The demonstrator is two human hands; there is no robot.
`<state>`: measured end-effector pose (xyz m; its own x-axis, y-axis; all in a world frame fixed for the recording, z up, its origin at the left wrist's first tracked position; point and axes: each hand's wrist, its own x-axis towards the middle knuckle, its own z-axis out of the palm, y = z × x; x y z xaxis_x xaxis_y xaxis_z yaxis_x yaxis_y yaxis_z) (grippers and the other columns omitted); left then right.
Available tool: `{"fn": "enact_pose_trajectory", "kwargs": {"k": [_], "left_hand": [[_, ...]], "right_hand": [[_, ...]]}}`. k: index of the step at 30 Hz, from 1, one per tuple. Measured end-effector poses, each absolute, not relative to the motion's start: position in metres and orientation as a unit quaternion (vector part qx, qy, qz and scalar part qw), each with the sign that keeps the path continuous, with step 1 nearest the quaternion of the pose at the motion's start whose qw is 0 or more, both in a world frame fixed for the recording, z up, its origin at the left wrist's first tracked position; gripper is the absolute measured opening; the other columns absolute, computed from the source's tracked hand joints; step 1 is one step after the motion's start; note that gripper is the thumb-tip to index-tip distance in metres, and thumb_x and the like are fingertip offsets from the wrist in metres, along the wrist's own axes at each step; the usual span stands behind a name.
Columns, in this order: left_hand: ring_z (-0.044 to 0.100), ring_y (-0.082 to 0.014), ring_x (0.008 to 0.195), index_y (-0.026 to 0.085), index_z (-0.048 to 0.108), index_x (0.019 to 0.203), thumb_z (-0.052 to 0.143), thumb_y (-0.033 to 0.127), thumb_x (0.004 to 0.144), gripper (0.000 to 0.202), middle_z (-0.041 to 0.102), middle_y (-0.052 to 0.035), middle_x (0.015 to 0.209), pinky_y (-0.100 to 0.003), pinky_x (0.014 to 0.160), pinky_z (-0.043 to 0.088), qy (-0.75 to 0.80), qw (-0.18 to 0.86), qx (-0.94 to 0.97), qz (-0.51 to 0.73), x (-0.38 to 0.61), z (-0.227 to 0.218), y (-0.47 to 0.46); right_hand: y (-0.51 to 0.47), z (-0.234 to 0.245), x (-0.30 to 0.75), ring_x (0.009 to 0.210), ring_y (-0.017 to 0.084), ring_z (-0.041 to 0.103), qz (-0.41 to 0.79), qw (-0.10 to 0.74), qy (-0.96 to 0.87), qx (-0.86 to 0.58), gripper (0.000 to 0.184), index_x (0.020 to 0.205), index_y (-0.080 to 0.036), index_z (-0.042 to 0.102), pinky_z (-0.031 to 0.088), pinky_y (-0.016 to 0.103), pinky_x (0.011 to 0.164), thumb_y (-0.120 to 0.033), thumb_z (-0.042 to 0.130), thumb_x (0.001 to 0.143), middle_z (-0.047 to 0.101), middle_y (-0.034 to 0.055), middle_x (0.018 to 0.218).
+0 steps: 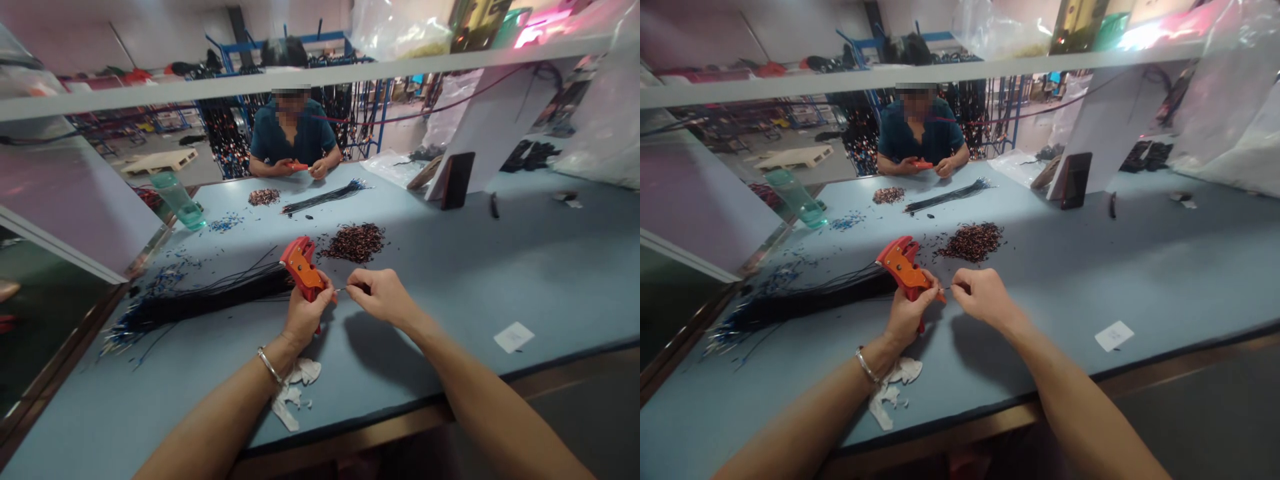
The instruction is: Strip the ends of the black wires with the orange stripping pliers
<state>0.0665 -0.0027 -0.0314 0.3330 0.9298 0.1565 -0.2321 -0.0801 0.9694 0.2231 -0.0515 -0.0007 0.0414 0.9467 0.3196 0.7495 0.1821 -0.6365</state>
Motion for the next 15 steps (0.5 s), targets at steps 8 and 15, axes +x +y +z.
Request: {"fn": "enact_pose_trajectory", "kwargs": {"k": [8,15], "left_hand": [[0.061,-0.0127,0.069,0.018,0.058,0.081,0.072,0.029,0.07,0.021,0.061,0.0014,0.075,-0.028,0.074,0.051,0.324,0.601,0.545,0.487,0.068,-0.032,-0.001],[0.062,-0.0126,0.07,0.017,0.058,0.085,0.076,0.028,0.067,0.028,0.06,0.0025,0.075,-0.028,0.074,0.051,0.323,0.656,0.473,0.491,0.067,-0.03,0.002]], "right_hand": [[-0.052,0.004,0.235,0.047,0.009,0.039,0.128,0.37,-0.667,-0.634,0.016,0.063,-0.018,0.06,0.03,0.022,0.052,-0.021,0.051,0.075,0.05,-0.0037,0.049],[-0.052,0.007,0.237,0.052,0.009,0.041,0.22,0.471,-0.606,-0.602,0.014,0.073,-0.018,0.061,0.034,0.021,0.052,-0.03,0.056,0.078,0.052,-0.003,0.058]]}}
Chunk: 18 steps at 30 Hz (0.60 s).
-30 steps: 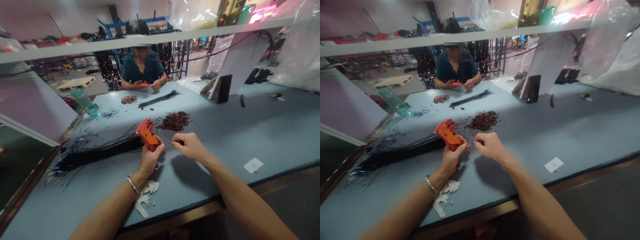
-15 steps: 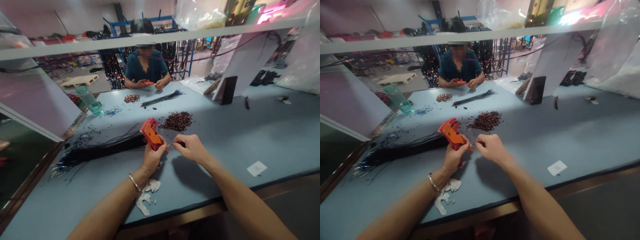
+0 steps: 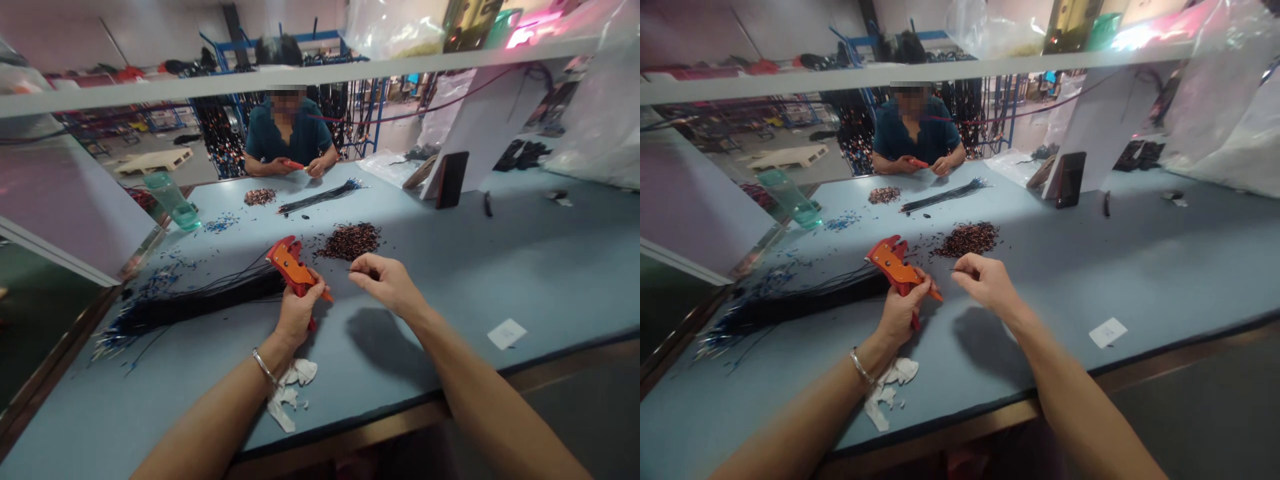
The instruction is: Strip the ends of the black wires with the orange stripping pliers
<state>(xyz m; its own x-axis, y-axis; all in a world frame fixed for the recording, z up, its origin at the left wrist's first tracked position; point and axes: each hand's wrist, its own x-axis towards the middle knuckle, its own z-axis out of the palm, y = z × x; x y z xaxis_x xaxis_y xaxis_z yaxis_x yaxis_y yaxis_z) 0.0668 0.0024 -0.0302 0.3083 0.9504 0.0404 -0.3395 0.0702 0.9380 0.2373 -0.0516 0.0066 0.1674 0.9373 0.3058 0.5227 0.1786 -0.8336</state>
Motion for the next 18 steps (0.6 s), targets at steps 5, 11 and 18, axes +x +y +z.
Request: {"fn": "enact_pose_trajectory", "kwargs": {"k": [5,11,18], "left_hand": [[0.06,-0.0115,0.069,0.017,0.059,0.083,0.077,0.027,0.066,0.028,0.061,0.0021,0.073,-0.025,0.071,0.05,0.297,0.694,0.456,0.471,0.067,-0.027,0.001],[0.056,-0.0102,0.069,0.016,0.061,0.082,0.08,0.028,0.061,0.031,0.06,0.0022,0.074,-0.022,0.069,0.047,0.305,0.704,0.465,0.443,0.066,-0.023,-0.003],[0.056,-0.0108,0.069,0.016,0.06,0.081,0.08,0.03,0.059,0.032,0.059,0.0022,0.074,-0.023,0.07,0.047,0.306,0.706,0.467,0.436,0.066,-0.022,-0.004]], "right_hand": [[-0.052,-0.004,0.22,0.05,0.008,0.042,0.199,0.463,-0.667,-0.548,0.013,0.081,-0.018,0.067,0.034,0.021,0.051,-0.028,0.059,0.08,0.059,-0.0021,0.059],[-0.048,-0.016,0.22,0.063,0.012,0.06,0.124,0.457,-0.714,-0.516,0.016,0.084,-0.02,0.07,0.043,0.022,0.062,-0.027,0.056,0.086,0.071,0.004,0.077],[-0.051,-0.016,0.218,0.058,0.011,0.056,0.098,0.439,-0.729,-0.515,0.018,0.083,-0.02,0.069,0.042,0.023,0.059,-0.029,0.054,0.087,0.069,0.0039,0.073]]}}
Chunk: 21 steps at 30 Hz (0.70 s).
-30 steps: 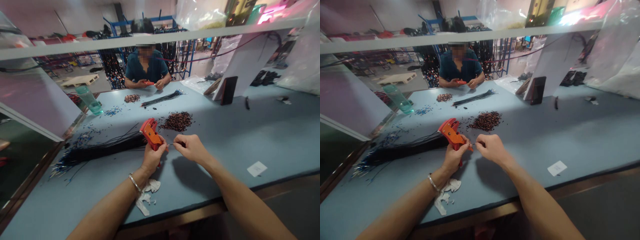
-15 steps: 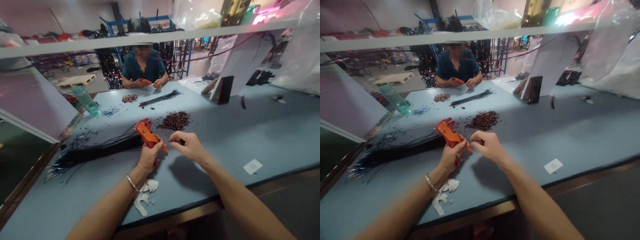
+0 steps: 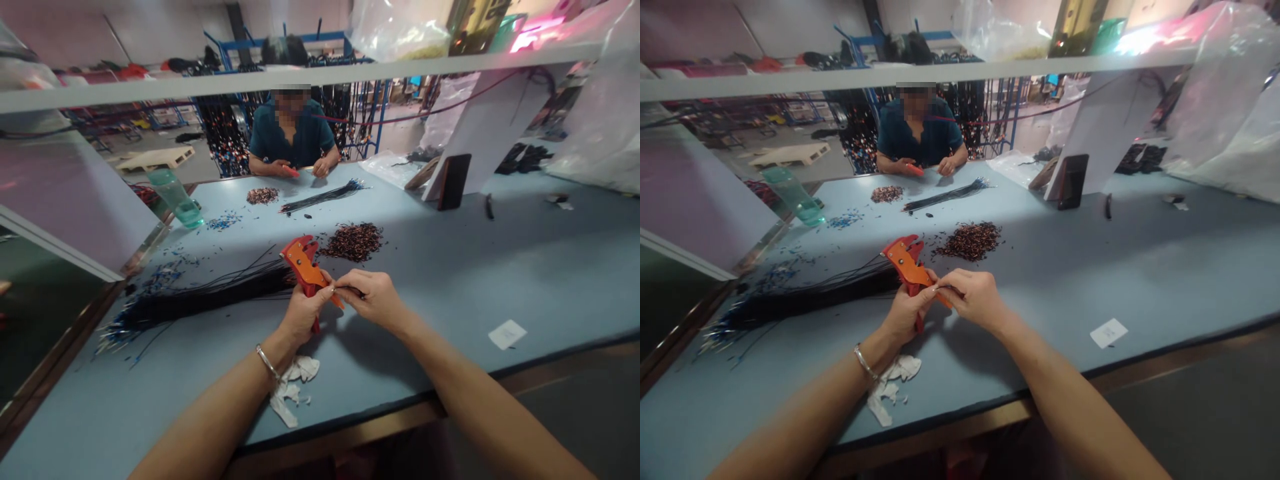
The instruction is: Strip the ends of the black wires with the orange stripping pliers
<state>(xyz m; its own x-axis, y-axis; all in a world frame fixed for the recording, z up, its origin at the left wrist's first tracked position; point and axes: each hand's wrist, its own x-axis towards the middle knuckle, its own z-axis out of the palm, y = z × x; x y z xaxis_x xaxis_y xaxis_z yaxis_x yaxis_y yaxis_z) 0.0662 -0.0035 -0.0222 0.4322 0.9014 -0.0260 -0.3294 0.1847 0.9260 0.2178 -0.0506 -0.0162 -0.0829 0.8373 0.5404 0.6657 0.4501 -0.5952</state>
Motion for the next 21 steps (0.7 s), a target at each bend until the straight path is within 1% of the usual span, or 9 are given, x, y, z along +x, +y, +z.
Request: {"fn": "enact_pose_trajectory", "kwargs": {"k": [3,6,8,10,12,13,16,18,21], "left_hand": [[0.058,-0.0122,0.072,0.016,0.06,0.083,0.078,0.031,0.063,0.031,0.06,0.0013,0.075,-0.025,0.072,0.048,0.291,0.711,0.479,0.425,0.066,-0.024,-0.003],[0.059,-0.0138,0.071,0.017,0.058,0.086,0.075,0.031,0.069,0.028,0.06,0.0008,0.074,-0.029,0.074,0.049,0.262,0.717,0.502,0.408,0.066,-0.027,-0.004],[0.059,-0.0142,0.07,0.017,0.057,0.087,0.072,0.029,0.072,0.025,0.06,0.0005,0.074,-0.031,0.074,0.049,0.243,0.715,0.523,0.394,0.066,-0.028,-0.005],[0.058,-0.0142,0.069,0.018,0.056,0.087,0.069,0.029,0.075,0.021,0.059,0.0001,0.074,-0.031,0.074,0.049,0.236,0.699,0.551,0.39,0.065,-0.028,-0.005],[0.057,-0.0142,0.069,0.018,0.057,0.085,0.068,0.028,0.076,0.017,0.059,-0.0001,0.074,-0.03,0.073,0.048,0.255,0.653,0.586,0.406,0.064,-0.027,-0.005],[0.057,-0.0144,0.07,0.018,0.058,0.084,0.068,0.028,0.075,0.016,0.059,-0.0002,0.074,-0.029,0.073,0.047,0.273,0.618,0.603,0.424,0.063,-0.026,-0.005],[0.056,-0.015,0.072,0.018,0.06,0.08,0.068,0.025,0.072,0.013,0.06,-0.0006,0.075,-0.028,0.075,0.044,0.331,0.49,0.641,0.489,0.061,-0.024,-0.004],[0.055,-0.0148,0.07,0.019,0.061,0.079,0.067,0.024,0.071,0.011,0.059,-0.0005,0.075,-0.027,0.075,0.043,0.351,0.421,0.667,0.504,0.059,-0.025,-0.003],[0.052,-0.0143,0.066,0.02,0.061,0.083,0.063,0.022,0.073,0.011,0.057,0.0005,0.073,-0.026,0.07,0.041,0.343,0.351,0.728,0.479,0.059,-0.029,-0.003]], "right_hand": [[-0.052,-0.015,0.217,0.055,0.01,0.053,0.095,0.435,-0.719,-0.533,0.019,0.079,-0.019,0.067,0.039,0.022,0.057,-0.03,0.053,0.086,0.067,0.003,0.068],[-0.05,-0.011,0.224,0.054,0.012,0.051,0.079,0.417,-0.661,-0.619,0.023,0.078,-0.019,0.067,0.036,0.024,0.056,-0.034,0.053,0.086,0.064,0.0023,0.064],[-0.046,-0.009,0.234,0.056,0.014,0.053,0.066,0.386,-0.603,-0.695,0.025,0.079,-0.019,0.068,0.035,0.025,0.057,-0.039,0.054,0.086,0.064,0.0027,0.063],[-0.042,-0.009,0.244,0.061,0.016,0.056,0.072,0.363,-0.571,-0.732,0.023,0.085,-0.02,0.069,0.036,0.026,0.059,-0.039,0.055,0.084,0.067,0.0034,0.068],[-0.039,-0.009,0.251,0.068,0.017,0.06,0.097,0.374,-0.574,-0.722,0.021,0.09,-0.021,0.068,0.039,0.026,0.063,-0.034,0.053,0.084,0.07,0.004,0.078],[-0.038,-0.009,0.253,0.07,0.017,0.06,0.112,0.385,-0.58,-0.709,0.021,0.09,-0.021,0.067,0.041,0.026,0.065,-0.031,0.05,0.085,0.071,0.0039,0.08],[-0.038,-0.009,0.252,0.067,0.016,0.059,0.158,0.413,-0.598,-0.669,0.022,0.085,-0.019,0.065,0.043,0.026,0.066,-0.025,0.044,0.085,0.067,0.0021,0.07],[-0.04,-0.008,0.249,0.065,0.015,0.057,0.184,0.429,-0.604,-0.646,0.021,0.085,-0.019,0.065,0.043,0.025,0.065,-0.026,0.045,0.085,0.064,0.0015,0.069],[-0.043,-0.007,0.244,0.065,0.014,0.054,0.207,0.463,-0.599,-0.619,0.021,0.086,-0.019,0.067,0.042,0.025,0.061,-0.03,0.049,0.084,0.062,0.0031,0.077]]}}
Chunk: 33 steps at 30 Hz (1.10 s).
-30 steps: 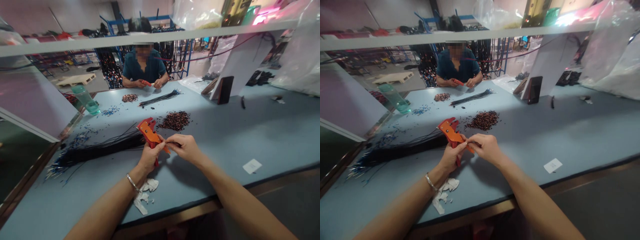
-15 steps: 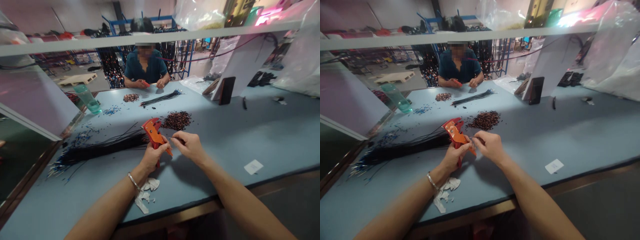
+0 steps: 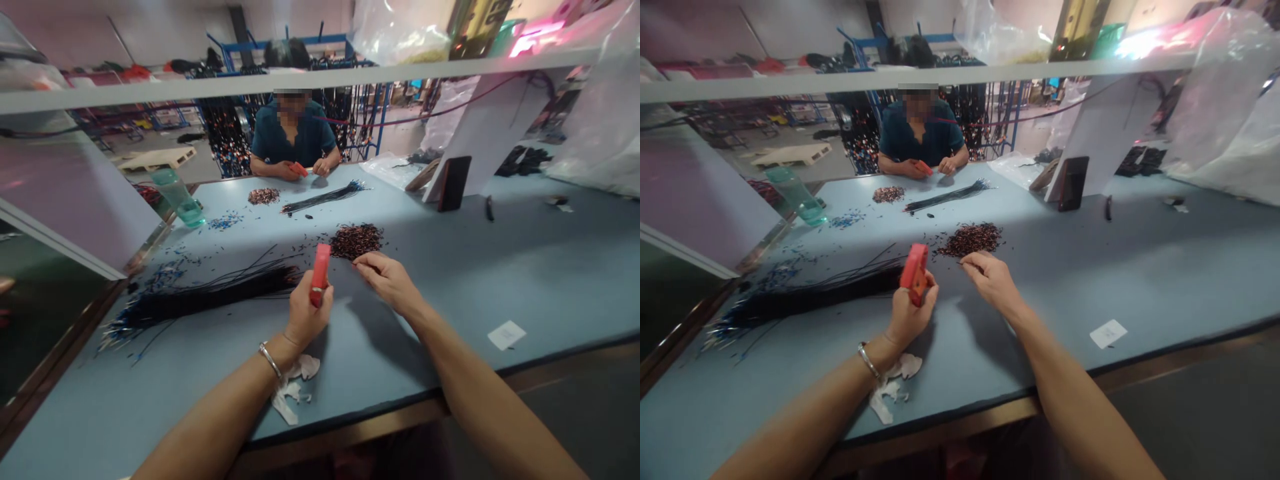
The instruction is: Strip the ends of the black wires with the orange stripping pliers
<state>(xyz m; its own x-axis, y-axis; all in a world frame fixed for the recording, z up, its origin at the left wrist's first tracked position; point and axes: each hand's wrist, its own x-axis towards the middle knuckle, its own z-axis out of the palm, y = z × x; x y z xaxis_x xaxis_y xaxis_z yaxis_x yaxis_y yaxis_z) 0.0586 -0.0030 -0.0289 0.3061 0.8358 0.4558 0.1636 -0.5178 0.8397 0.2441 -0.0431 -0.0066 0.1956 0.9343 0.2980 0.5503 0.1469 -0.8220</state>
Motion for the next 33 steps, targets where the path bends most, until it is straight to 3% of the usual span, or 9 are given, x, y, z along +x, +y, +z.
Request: {"fn": "enact_pose_trajectory", "kwargs": {"k": [7,15,25,33], "left_hand": [[0.053,-0.0215,0.076,0.018,0.055,0.094,0.054,0.025,0.078,0.017,0.059,-0.0069,0.083,-0.032,0.07,0.042,0.264,0.167,0.864,0.394,0.059,-0.036,-0.001],[0.054,-0.0254,0.081,0.016,0.055,0.097,0.051,0.021,0.078,0.02,0.06,-0.0104,0.086,-0.037,0.073,0.044,0.266,0.07,0.891,0.362,0.061,-0.036,-0.002],[0.051,-0.0243,0.079,0.016,0.055,0.095,0.049,0.017,0.075,0.02,0.06,-0.0096,0.085,-0.037,0.071,0.043,0.218,0.021,0.894,0.39,0.062,-0.033,-0.005],[0.05,-0.0232,0.077,0.017,0.055,0.094,0.047,0.016,0.076,0.019,0.059,-0.009,0.083,-0.036,0.07,0.042,0.209,0.019,0.884,0.417,0.062,-0.032,-0.005]], "right_hand": [[-0.045,-0.006,0.241,0.048,0.009,0.038,0.355,0.571,-0.486,-0.558,0.024,0.086,-0.019,0.062,0.033,0.023,0.046,-0.041,0.06,0.079,0.05,-0.0033,0.061],[-0.048,-0.001,0.243,0.051,0.008,0.041,0.432,0.58,-0.468,-0.509,0.025,0.076,-0.018,0.061,0.035,0.022,0.05,-0.042,0.068,0.073,0.052,-0.0035,0.06],[-0.055,0.006,0.245,0.053,0.007,0.043,0.489,0.508,-0.528,-0.474,0.008,0.071,-0.017,0.062,0.035,0.019,0.05,-0.022,0.066,0.067,0.055,-0.0036,0.061],[-0.06,0.01,0.248,0.05,0.007,0.046,0.529,0.431,-0.598,-0.421,0.022,0.069,-0.015,0.059,0.038,0.019,0.048,-0.034,0.07,0.073,0.054,-0.0033,0.058]]}}
